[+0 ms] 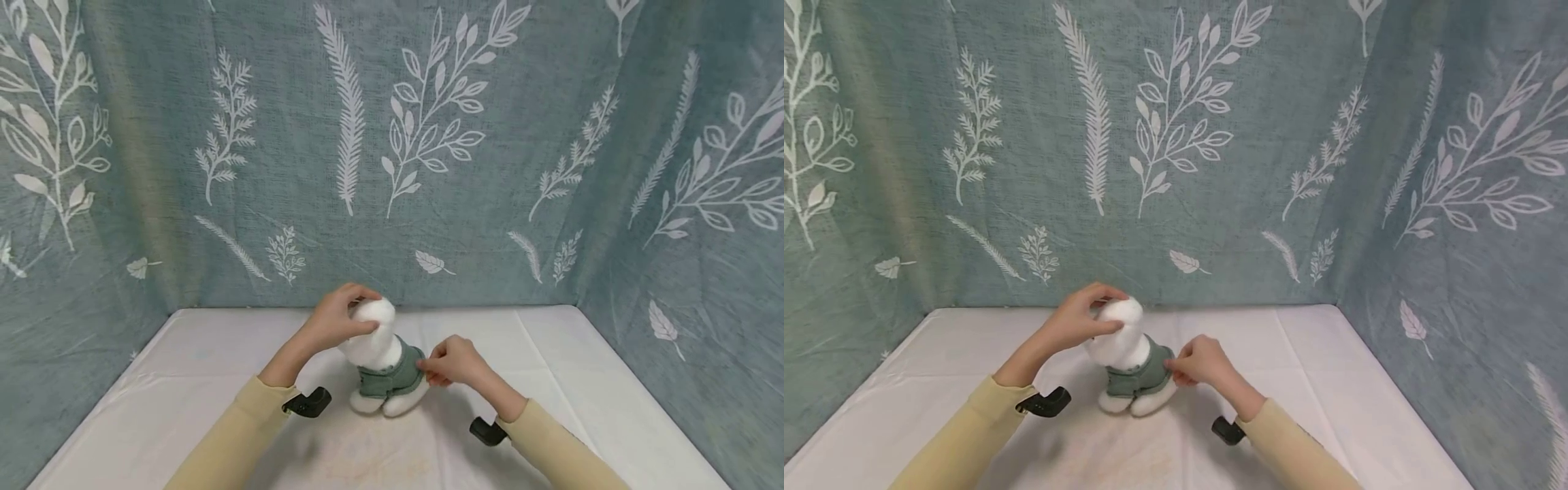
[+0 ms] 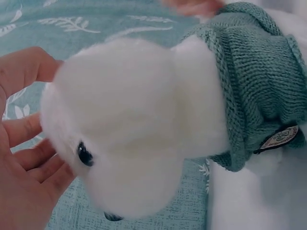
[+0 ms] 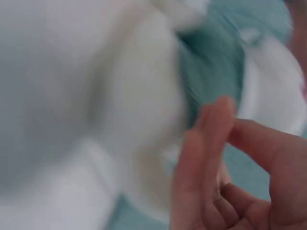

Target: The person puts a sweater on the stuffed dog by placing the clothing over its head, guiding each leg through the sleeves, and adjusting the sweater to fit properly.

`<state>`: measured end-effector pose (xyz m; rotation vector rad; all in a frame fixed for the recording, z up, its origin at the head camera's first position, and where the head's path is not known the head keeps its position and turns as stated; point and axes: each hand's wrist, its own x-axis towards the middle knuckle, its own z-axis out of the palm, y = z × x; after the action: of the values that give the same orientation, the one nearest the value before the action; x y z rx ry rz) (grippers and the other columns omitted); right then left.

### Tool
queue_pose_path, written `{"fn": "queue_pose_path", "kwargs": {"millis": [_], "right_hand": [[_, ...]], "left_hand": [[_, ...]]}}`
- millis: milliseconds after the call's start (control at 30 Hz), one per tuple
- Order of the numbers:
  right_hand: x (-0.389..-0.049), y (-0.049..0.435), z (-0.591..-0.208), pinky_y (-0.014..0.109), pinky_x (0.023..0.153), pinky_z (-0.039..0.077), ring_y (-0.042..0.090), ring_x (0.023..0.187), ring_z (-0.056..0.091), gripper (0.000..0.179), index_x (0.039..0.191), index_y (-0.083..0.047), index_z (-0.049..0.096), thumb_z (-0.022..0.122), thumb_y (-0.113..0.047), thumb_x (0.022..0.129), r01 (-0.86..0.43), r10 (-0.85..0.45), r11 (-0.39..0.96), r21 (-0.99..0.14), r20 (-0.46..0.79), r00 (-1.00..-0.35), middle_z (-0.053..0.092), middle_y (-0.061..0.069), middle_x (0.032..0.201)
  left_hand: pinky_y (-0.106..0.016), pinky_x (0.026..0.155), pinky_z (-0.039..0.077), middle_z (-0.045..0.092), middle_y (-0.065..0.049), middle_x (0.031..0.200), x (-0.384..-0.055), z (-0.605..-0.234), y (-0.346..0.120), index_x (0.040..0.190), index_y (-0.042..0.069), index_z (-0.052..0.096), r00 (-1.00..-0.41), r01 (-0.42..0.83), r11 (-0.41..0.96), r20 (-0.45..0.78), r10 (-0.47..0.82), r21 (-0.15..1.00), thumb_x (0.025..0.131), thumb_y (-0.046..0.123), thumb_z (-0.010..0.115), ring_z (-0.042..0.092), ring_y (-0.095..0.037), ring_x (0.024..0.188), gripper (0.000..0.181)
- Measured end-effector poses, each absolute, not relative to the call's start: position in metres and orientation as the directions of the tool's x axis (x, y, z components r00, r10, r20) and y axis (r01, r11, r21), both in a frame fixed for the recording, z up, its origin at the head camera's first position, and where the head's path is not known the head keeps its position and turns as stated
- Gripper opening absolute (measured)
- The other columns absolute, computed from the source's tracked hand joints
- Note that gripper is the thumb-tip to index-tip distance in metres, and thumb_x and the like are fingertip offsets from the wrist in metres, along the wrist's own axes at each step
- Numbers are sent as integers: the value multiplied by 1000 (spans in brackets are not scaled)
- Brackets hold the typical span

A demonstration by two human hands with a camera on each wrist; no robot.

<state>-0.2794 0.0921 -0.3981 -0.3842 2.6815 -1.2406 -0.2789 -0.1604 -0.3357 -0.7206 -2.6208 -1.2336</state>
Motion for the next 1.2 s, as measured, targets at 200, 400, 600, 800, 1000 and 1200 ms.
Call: {"fn": "queue_pose_path", "kwargs": {"millis": [200, 400, 600, 800, 1000, 1200], "right_hand": [[-322, 91, -384, 29, 63, 56, 18, 70, 68, 18, 90, -6, 73, 70, -23, 86, -162, -323, 625, -763, -64, -944, 69, 4, 76], [-343, 92, -393, 25, 62, 53, 7, 59, 60, 21, 92, -4, 75, 67, -23, 88, -100, -418, 663, -741, -257, -871, 62, -2, 68], [-343, 88, -391, 23, 64, 54, 7, 63, 60, 18, 93, 1, 73, 63, -14, 90, -157, -468, 686, -711, -265, -843, 69, 3, 81], [-340, 83, -400, 21, 56, 44, 8, 53, 50, 21, 75, -2, 72, 62, -14, 90, -129, -372, 750, -649, -251, -894, 60, -2, 63], [-340, 85, -406, 23, 56, 41, 11, 54, 46, 25, 71, -6, 70, 61, -18, 92, -100, -373, 713, -694, -253, -893, 51, -2, 56], [-347, 80, -406, 22, 49, 36, 8, 44, 36, 38, 59, -13, 56, 58, -26, 94, -99, -453, 659, -746, -288, -843, 38, -5, 47]], "left_hand": [[-46, 91, 48, 57, -5, 121, -278, -337, -157, 119, 16, 62, -879, 473, 541, 332, 342, 695, 82, 22, 73, 55, -29, 113, 40], [-46, 91, 48, 57, -6, 120, -276, -338, -153, 119, 15, 62, -875, 481, 547, 337, 347, 685, 82, 22, 72, 54, -29, 113, 39], [-46, 90, 49, 57, -5, 119, -276, -339, -153, 118, 15, 63, -869, 493, 554, 355, 345, 670, 82, 21, 73, 55, -28, 112, 39], [-46, 91, 48, 57, -6, 120, -276, -338, -154, 119, 14, 62, -867, 497, 558, 354, 351, 665, 82, 21, 72, 55, -29, 112, 39], [-46, 92, 48, 56, -7, 121, -275, -337, -156, 119, 14, 62, -872, 487, 554, 343, 349, 675, 82, 21, 72, 54, -29, 113, 39], [-46, 90, 49, 56, -6, 120, -275, -338, -156, 119, 15, 62, -878, 478, 561, 339, 339, 676, 82, 22, 72, 55, -29, 113, 38]]}}
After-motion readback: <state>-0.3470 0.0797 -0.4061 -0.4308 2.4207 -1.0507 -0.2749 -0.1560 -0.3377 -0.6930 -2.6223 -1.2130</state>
